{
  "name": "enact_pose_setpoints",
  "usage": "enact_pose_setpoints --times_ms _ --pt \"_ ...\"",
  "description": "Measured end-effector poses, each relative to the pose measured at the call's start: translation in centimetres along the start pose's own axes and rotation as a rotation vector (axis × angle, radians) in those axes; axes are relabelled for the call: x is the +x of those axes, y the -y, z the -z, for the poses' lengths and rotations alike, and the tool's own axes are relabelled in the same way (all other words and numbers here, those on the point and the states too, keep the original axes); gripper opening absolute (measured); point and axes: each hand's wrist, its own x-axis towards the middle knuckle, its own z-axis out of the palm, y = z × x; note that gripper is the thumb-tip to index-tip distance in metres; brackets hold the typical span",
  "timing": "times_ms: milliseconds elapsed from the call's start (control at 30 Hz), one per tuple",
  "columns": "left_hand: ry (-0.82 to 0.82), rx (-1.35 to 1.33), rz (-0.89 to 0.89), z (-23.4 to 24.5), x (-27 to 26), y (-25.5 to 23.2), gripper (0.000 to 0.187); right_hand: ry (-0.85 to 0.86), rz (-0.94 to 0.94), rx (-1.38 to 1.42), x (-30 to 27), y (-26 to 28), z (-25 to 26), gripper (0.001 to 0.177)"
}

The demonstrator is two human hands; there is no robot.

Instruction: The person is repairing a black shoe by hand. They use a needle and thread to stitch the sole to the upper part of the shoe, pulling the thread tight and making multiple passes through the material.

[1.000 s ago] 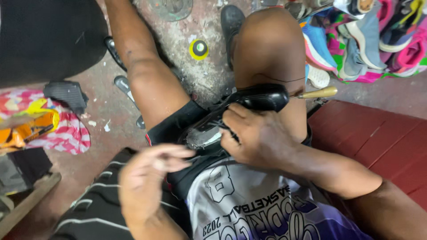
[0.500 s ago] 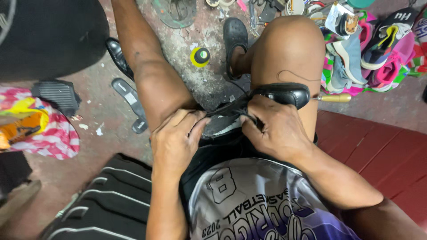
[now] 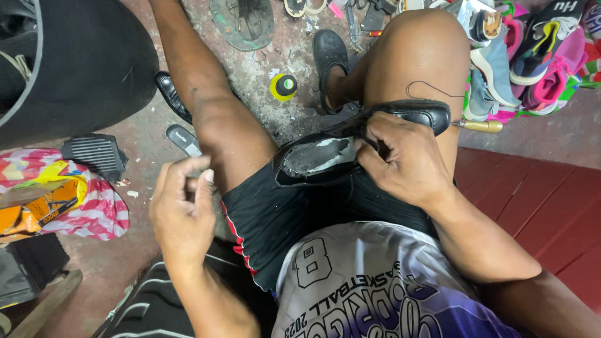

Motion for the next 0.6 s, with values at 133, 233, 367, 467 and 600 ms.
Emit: enact_pose_setpoints --times_ms 133,233,367,467,600 --pt "0.239 -0.049 0.108 -2.5 0.1 0.4 0.042 -0.010 0.012 0.035 -0.1 0.0 0.4 0.019" --pt "0.469 0.008 0.175 -4.5 -0.8 2.6 0.056 0.002 -0.069 0.022 -0.4 0.0 0.5 0.023" --pt "0.167 -0.432 0.218 -3.1 -3.8 7.9 0.015 -0.016 -0.040 0.035 -0.8 -0.1 0.4 0.021" --pt "0.037 -0.928 0.119 0.0 -5.7 11.8 0.023 0.021 -0.060 -0.024 -1.2 -0.2 0.3 0.025" --pt "-0.065 -0.057 0.380 2.5 -5.7 12.5 0.026 0.022 -0.037 -0.006 -1.2 -0.1 0.2 0.024"
